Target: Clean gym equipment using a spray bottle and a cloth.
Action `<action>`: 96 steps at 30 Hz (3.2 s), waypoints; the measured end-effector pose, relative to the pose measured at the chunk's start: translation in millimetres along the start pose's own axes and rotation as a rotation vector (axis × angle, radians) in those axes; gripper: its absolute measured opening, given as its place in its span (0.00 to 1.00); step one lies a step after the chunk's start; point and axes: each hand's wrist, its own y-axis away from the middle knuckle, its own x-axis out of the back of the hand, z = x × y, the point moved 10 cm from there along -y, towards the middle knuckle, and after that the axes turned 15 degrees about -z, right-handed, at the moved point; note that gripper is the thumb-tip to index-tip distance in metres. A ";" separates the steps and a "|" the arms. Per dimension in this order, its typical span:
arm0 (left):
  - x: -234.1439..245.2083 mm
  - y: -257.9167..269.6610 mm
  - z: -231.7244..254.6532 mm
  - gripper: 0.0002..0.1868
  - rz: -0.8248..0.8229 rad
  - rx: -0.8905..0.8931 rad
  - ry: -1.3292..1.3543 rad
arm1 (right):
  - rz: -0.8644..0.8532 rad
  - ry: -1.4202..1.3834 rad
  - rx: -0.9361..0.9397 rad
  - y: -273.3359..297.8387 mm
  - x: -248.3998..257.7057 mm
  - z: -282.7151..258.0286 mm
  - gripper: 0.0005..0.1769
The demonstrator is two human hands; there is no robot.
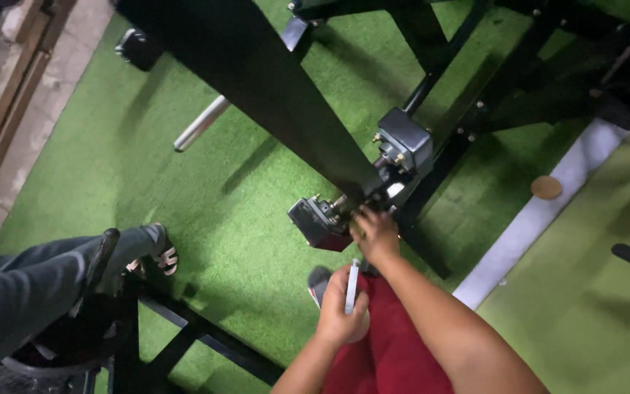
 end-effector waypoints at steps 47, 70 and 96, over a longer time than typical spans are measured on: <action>36.5 -4.7 -41.8 0.29 -0.184 0.100 -0.064 | 0.381 -0.585 -0.272 75.2 -77.5 -14.2 0.44; -26.7 -47.5 -26.7 0.33 -0.303 -0.012 -0.005 | 0.654 -0.563 -0.452 71.4 -76.8 96.7 0.30; -23.3 -112.0 32.0 0.34 -0.127 0.052 0.038 | 0.325 -0.557 0.010 -61.1 239.6 21.9 0.30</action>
